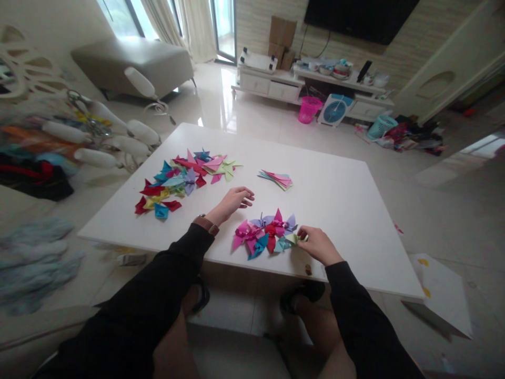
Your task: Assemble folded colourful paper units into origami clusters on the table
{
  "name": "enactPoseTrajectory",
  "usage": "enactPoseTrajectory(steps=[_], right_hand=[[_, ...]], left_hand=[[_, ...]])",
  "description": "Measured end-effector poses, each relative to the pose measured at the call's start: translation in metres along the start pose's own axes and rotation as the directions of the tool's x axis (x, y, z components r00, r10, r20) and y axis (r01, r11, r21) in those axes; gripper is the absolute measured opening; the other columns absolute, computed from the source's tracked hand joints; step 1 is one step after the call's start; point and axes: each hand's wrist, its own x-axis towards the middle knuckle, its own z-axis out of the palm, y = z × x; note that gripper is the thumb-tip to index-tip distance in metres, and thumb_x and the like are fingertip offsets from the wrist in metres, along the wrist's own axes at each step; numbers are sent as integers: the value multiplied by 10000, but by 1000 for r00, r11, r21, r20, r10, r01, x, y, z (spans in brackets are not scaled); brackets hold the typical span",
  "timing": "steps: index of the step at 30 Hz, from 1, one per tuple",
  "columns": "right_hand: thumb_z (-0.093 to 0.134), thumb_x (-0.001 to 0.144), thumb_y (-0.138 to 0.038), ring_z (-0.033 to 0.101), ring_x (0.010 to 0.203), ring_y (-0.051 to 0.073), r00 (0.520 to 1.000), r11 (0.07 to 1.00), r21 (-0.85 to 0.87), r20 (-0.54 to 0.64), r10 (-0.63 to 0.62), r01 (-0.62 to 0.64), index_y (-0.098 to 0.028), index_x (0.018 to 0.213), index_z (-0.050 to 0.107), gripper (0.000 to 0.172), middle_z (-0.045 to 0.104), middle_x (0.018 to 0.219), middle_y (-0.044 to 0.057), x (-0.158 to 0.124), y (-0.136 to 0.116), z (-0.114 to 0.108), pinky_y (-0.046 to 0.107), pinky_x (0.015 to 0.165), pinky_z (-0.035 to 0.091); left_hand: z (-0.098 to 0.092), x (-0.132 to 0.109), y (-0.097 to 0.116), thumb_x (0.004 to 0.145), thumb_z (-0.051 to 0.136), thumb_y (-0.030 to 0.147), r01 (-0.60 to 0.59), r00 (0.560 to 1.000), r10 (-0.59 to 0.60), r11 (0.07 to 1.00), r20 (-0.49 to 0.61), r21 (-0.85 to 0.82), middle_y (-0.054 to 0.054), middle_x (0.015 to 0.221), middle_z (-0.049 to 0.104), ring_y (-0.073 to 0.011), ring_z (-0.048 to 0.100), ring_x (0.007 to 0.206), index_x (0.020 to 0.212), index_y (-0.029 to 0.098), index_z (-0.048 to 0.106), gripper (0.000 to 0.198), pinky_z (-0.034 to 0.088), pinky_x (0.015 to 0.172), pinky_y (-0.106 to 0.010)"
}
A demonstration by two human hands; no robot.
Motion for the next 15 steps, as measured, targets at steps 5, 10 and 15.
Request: enactPoseTrajectory(steps=[5, 10, 15], right_hand=[[566, 739, -70, 626, 743, 167, 1000, 1000, 24, -29, -10, 10, -195, 800, 662, 169, 714, 802, 35, 4, 11, 3, 243, 675, 405], [556, 750, -78, 591, 710, 162, 996, 1000, -11, -92, -17, 16, -194, 792, 656, 159, 683, 766, 28, 5, 13, 0, 252, 656, 373], [532, 766, -71, 580, 740, 166, 988, 996, -72, -142, -59, 49, -201, 822, 662, 192, 678, 794, 26, 4, 5, 0, 261, 680, 358]], left_hand=[[0, -2, 1, 732, 607, 285, -4, 1000, 4, 1000, -4, 0, -65, 888, 719, -151, 670, 715, 825, 169, 664, 159, 475, 675, -269], [0, -1, 1, 734, 604, 271, 4, 1000, -4, 1000, -6, 3, -71, 884, 718, -152, 669, 711, 825, 167, 667, 151, 472, 673, -271], [1, 0, 0, 729, 606, 276, 1, 1000, -1, 1000, -1, 3, -68, 883, 718, -150, 665, 708, 825, 168, 662, 155, 471, 673, -271]])
